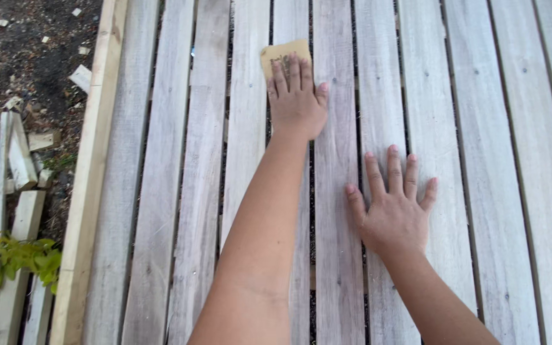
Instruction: The person sands the slatted wooden surface of an outdoor bench or deck using a sanding block held in the right hand, rubbing it back and forth along the planks while the left hand rests on the wood for support. The person works across different planks and sections, moving progressively over the slatted surface throughout the clip.
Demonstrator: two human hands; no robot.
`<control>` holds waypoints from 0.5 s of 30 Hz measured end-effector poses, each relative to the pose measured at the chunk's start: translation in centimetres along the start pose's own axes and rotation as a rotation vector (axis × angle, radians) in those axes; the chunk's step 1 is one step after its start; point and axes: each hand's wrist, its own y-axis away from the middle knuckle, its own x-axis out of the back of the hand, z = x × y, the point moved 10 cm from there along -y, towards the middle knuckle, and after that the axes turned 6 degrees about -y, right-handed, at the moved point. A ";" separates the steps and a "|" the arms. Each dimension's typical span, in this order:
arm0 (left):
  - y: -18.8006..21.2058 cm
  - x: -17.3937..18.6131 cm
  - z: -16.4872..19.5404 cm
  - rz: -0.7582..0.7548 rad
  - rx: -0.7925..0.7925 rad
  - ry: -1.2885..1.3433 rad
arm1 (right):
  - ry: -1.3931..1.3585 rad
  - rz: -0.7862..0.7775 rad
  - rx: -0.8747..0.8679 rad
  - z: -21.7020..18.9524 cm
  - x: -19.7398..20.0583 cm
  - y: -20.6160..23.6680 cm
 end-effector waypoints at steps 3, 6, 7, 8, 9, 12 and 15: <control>5.7 0.6 0.2 0.046 -0.107 0.007 | 0.012 -0.007 -0.018 0.1 -0.2 0.0; 16.4 1.2 -0.2 0.070 -0.257 0.041 | 0.004 0.031 0.013 -0.2 -0.1 0.0; 20.2 1.2 -0.1 0.063 -0.308 0.005 | 0.020 0.037 0.008 -0.2 -0.1 -0.1; 23.6 1.1 0.0 0.057 -0.357 -0.033 | 0.036 0.045 0.005 -0.2 -0.2 -0.1; 26.8 0.6 -0.2 -0.020 -0.374 0.007 | 0.056 0.051 0.004 -0.2 -0.2 -0.2; 28.4 -0.6 -0.2 -0.050 -0.425 -0.034 | 0.058 0.037 -0.003 0.0 -0.5 0.0; 22.3 -1.7 0.2 -0.095 -0.369 -0.022 | 0.033 0.046 0.019 0.0 -0.2 0.2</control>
